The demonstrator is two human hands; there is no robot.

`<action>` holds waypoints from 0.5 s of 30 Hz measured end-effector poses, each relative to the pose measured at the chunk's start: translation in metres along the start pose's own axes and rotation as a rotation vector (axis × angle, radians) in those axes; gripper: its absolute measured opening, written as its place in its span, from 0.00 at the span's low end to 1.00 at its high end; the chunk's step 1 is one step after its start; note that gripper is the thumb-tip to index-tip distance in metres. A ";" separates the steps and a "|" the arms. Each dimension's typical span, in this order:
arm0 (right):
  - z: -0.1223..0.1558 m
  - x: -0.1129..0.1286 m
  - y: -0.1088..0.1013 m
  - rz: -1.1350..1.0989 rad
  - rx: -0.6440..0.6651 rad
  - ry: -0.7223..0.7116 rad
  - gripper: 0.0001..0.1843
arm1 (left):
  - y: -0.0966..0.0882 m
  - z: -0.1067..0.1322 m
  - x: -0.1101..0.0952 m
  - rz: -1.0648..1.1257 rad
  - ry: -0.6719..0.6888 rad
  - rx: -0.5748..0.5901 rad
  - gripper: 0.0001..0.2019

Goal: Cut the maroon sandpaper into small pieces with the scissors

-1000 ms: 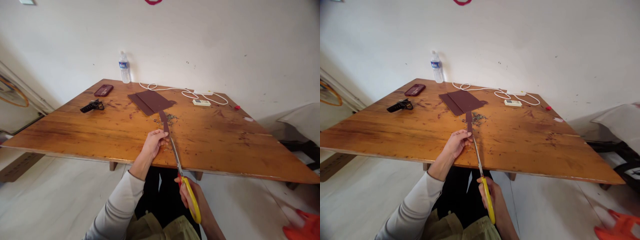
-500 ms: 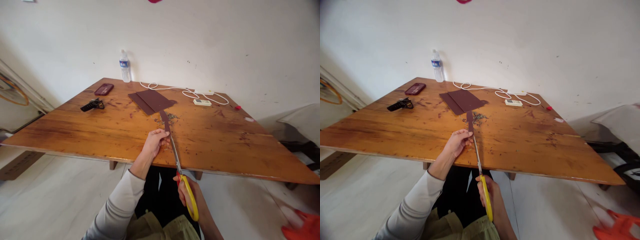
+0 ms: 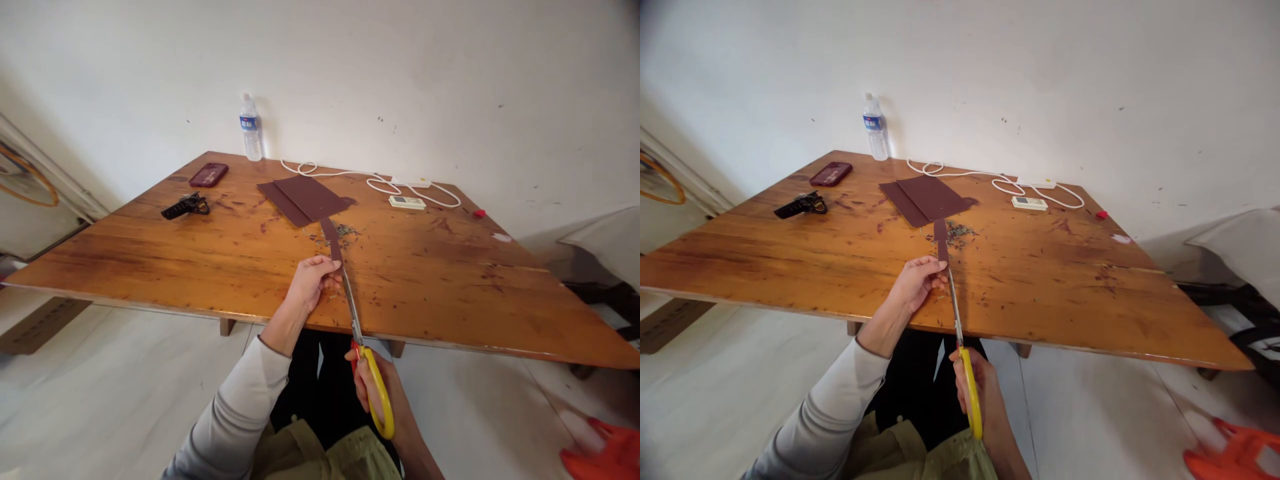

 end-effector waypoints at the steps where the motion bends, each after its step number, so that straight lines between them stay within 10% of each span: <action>1: 0.001 0.001 0.001 0.003 -0.003 -0.007 0.29 | 0.000 0.000 0.000 0.000 0.002 -0.001 0.14; 15: 0.006 0.002 0.006 0.058 0.007 -0.017 0.37 | -0.002 -0.003 0.001 0.041 -0.005 -0.030 0.13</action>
Point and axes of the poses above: each hand's wrist, its own z-axis away from the middle knuckle, its own y-axis out of the palm, x = y × z, the point moved 6 cm from there along -z, towards the middle knuckle, and after that the axes turned 11 degrees about -x, right-handed, at the moved point
